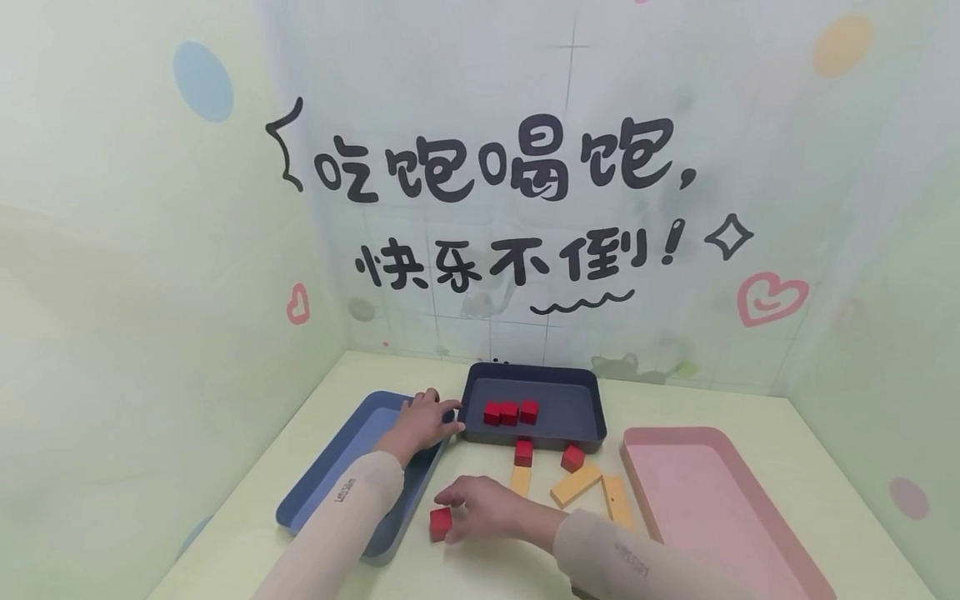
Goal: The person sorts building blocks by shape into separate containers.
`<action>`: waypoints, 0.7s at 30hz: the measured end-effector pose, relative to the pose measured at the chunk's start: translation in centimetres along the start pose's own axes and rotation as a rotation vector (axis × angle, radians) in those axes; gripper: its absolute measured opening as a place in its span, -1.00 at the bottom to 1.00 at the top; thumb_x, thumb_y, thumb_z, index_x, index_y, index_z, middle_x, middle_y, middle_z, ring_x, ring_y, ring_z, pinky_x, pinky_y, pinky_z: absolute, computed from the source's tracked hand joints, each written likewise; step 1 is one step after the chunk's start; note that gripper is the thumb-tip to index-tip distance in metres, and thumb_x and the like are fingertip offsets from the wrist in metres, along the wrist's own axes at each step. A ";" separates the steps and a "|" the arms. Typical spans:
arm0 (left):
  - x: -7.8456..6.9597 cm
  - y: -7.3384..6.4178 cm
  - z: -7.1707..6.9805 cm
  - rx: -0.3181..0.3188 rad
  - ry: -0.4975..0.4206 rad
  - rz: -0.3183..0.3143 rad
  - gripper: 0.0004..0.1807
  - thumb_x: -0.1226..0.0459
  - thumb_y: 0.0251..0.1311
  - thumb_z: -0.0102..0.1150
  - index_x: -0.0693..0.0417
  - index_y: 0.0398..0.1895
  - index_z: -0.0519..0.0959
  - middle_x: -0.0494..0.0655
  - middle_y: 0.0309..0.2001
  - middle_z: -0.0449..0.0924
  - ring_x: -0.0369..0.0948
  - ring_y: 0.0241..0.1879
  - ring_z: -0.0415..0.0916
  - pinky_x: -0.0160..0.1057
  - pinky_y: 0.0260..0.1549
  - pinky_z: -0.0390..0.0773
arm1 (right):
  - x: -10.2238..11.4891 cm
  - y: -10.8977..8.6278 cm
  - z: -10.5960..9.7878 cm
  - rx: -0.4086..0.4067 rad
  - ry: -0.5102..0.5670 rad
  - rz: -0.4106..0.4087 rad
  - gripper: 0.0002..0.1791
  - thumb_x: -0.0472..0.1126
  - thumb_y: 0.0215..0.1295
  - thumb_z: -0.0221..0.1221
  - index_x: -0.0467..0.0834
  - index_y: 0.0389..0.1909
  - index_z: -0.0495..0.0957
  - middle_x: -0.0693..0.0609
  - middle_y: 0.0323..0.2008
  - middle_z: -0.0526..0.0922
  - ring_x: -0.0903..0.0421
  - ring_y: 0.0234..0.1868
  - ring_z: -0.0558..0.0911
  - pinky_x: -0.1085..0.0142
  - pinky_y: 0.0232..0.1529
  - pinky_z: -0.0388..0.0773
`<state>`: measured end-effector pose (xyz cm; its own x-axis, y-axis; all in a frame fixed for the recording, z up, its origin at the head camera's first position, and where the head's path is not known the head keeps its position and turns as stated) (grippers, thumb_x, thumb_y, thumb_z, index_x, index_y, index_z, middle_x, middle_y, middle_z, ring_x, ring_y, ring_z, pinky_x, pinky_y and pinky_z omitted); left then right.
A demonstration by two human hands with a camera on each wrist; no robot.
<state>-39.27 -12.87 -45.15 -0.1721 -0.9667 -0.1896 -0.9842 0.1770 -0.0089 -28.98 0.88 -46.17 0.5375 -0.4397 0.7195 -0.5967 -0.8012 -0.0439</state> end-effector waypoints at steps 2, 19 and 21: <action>0.0 0.0 0.0 0.001 -0.006 0.002 -0.46 -0.17 0.10 0.04 -0.31 0.17 0.40 0.09 0.12 0.22 0.07 0.19 0.11 0.26 0.12 -0.02 | 0.1 0.1 0.2 0.003 -0.016 -0.006 -0.49 -0.15 -0.03 0.35 -0.13 0.02 0.52 0.25 -0.18 0.53 0.32 -0.14 0.50 0.38 -0.10 0.45; 0.0 -0.1 0.0 -0.006 -0.008 0.017 -0.47 -0.14 0.13 0.04 -0.26 0.17 0.41 0.11 0.10 0.23 0.08 0.17 0.12 0.27 0.11 0.00 | 0.0 0.2 0.6 -0.006 -0.096 -0.052 -0.57 -0.24 0.00 0.31 -0.14 -0.03 0.55 0.24 -0.23 0.52 0.37 -0.24 0.48 0.45 -0.17 0.43; 0.0 -0.1 -0.1 0.000 -0.004 0.013 -0.47 -0.15 0.13 0.03 -0.29 0.17 0.40 0.10 0.11 0.22 0.07 0.18 0.11 0.26 0.11 0.00 | 0.0 0.2 0.6 -0.009 -0.104 -0.048 -0.58 -0.24 0.01 0.31 -0.15 -0.03 0.56 0.24 -0.25 0.53 0.36 -0.26 0.48 0.46 -0.18 0.43</action>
<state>-39.18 -12.91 -45.08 -0.1849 -0.9635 -0.1937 -0.9818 0.1896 -0.0061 -28.71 0.47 -46.58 0.6244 -0.4410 0.6447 -0.5740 -0.8188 -0.0040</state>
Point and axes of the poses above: each hand's wrist, its own y-axis towards the middle knuckle, its own z-axis out of the palm, x = y × z, the point moved 4 cm from there along y, towards the middle knuckle
